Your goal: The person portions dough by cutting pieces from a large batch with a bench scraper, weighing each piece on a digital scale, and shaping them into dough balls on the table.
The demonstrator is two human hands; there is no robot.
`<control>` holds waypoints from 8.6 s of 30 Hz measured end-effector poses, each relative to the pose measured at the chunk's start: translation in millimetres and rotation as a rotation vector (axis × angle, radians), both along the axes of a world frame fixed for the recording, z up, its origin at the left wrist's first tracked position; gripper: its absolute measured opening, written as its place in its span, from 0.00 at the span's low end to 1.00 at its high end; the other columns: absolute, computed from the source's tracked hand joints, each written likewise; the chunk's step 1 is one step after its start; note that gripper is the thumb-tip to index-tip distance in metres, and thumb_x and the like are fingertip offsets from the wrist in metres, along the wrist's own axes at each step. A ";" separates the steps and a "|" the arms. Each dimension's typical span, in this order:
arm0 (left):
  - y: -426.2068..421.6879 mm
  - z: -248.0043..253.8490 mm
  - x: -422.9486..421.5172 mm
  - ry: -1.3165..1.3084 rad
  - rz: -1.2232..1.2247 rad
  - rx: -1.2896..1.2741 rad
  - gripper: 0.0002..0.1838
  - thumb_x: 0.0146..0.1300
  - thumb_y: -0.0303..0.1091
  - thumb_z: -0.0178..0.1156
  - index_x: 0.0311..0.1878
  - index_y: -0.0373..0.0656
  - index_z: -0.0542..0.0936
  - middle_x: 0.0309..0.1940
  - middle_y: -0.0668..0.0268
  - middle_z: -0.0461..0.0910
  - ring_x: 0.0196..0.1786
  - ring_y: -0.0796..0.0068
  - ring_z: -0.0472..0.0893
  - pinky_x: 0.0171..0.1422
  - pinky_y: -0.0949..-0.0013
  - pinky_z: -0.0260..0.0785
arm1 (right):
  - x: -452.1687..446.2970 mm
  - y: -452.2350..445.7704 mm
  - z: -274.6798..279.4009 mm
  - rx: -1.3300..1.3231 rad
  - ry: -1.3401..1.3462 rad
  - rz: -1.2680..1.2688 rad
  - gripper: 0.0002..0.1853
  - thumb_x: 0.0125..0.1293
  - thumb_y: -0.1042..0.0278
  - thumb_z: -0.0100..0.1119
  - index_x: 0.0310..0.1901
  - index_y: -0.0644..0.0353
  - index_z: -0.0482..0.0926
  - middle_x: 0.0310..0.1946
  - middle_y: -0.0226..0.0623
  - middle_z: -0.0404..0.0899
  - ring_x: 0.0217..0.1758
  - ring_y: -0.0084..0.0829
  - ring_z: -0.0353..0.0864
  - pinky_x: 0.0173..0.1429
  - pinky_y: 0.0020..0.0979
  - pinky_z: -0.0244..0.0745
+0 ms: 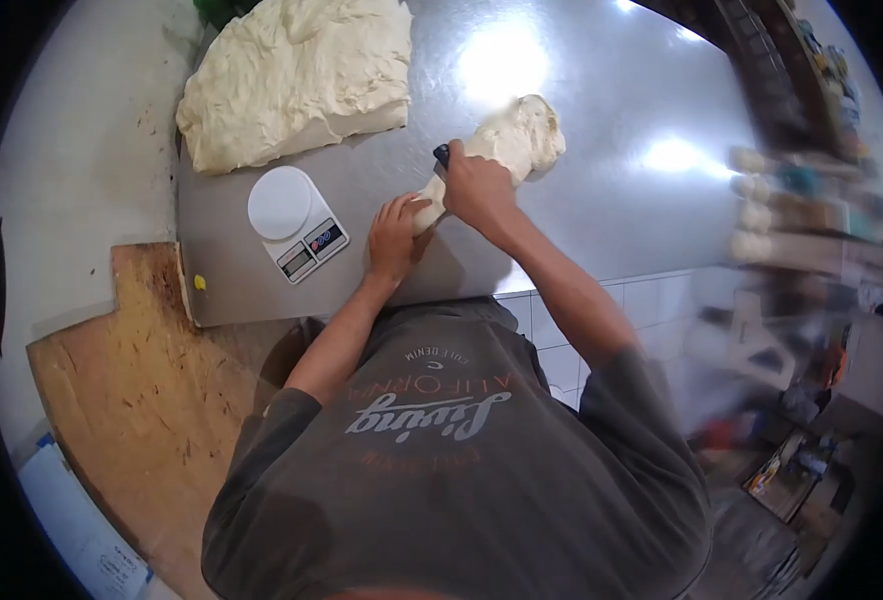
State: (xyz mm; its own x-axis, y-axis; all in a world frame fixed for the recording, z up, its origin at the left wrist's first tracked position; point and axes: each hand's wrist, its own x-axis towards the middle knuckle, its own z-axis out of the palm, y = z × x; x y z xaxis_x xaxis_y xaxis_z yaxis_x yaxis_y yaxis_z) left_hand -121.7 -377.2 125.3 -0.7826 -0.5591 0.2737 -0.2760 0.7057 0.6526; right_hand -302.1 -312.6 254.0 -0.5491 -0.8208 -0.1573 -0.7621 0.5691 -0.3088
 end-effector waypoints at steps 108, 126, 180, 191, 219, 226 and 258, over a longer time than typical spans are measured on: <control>-1.2 -3.9 48.0 -0.076 -0.140 -0.094 0.19 0.72 0.39 0.65 0.65 0.52 0.87 0.75 0.58 0.76 0.80 0.51 0.71 0.79 0.47 0.66 | 33.6 137.9 -49.8 -0.421 -0.319 -0.467 0.21 0.80 0.56 0.68 0.59 0.66 0.80 0.46 0.47 0.87 0.50 0.38 0.86 0.59 0.39 0.80; 20.4 3.1 77.7 -0.104 -0.003 0.255 0.15 0.70 0.37 0.68 0.56 0.43 0.88 0.67 0.55 0.80 0.72 0.50 0.77 0.72 0.46 0.71 | 46.0 1.0 -74.8 -0.020 -0.036 0.177 0.16 0.72 0.57 0.67 0.52 0.55 0.74 0.34 0.52 0.88 0.37 0.61 0.89 0.41 0.59 0.81; -4.0 -1.0 -60.2 0.073 -0.129 -0.078 0.24 0.73 0.27 0.64 0.71 0.45 0.81 0.69 0.53 0.79 0.70 0.49 0.78 0.74 0.52 0.74 | 31.4 155.1 -83.2 -0.123 -0.350 -0.259 0.17 0.74 0.61 0.71 0.52 0.67 0.80 0.33 0.52 0.86 0.33 0.44 0.81 0.45 0.43 0.79; -93.8 65.3 71.0 0.360 0.534 0.015 0.10 0.71 0.25 0.67 0.53 0.39 0.89 0.53 0.54 0.89 0.55 0.55 0.88 0.62 0.57 0.79 | 33.2 147.6 -74.3 -0.164 -0.319 -0.284 0.16 0.75 0.59 0.70 0.51 0.63 0.80 0.34 0.56 0.87 0.39 0.62 0.87 0.44 0.48 0.80; -11.9 -26.3 -2.9 0.050 0.328 0.560 0.17 0.69 0.38 0.75 0.58 0.44 0.91 0.43 0.54 0.94 0.45 0.63 0.94 0.51 0.65 0.84 | 48.4 -3.5 -82.4 -0.056 0.001 0.052 0.16 0.72 0.65 0.63 0.53 0.64 0.72 0.35 0.57 0.88 0.37 0.61 0.90 0.41 0.59 0.83; -89.8 75.0 81.2 0.279 0.644 0.373 0.15 0.78 0.39 0.68 0.57 0.39 0.91 0.46 0.55 0.93 0.46 0.72 0.91 0.54 0.68 0.81 | 49.1 44.3 -78.3 0.082 -0.048 -0.081 0.19 0.75 0.58 0.65 0.54 0.62 0.69 0.31 0.63 0.87 0.37 0.66 0.89 0.42 0.64 0.81; -11.9 -17.1 -15.7 0.046 0.020 0.169 0.13 0.66 0.35 0.71 0.50 0.43 0.83 0.45 0.59 0.86 0.50 0.52 0.86 0.56 0.53 0.80 | 50.2 48.8 -70.6 0.135 0.007 -0.097 0.17 0.75 0.59 0.64 0.53 0.59 0.68 0.32 0.60 0.88 0.37 0.65 0.89 0.43 0.63 0.82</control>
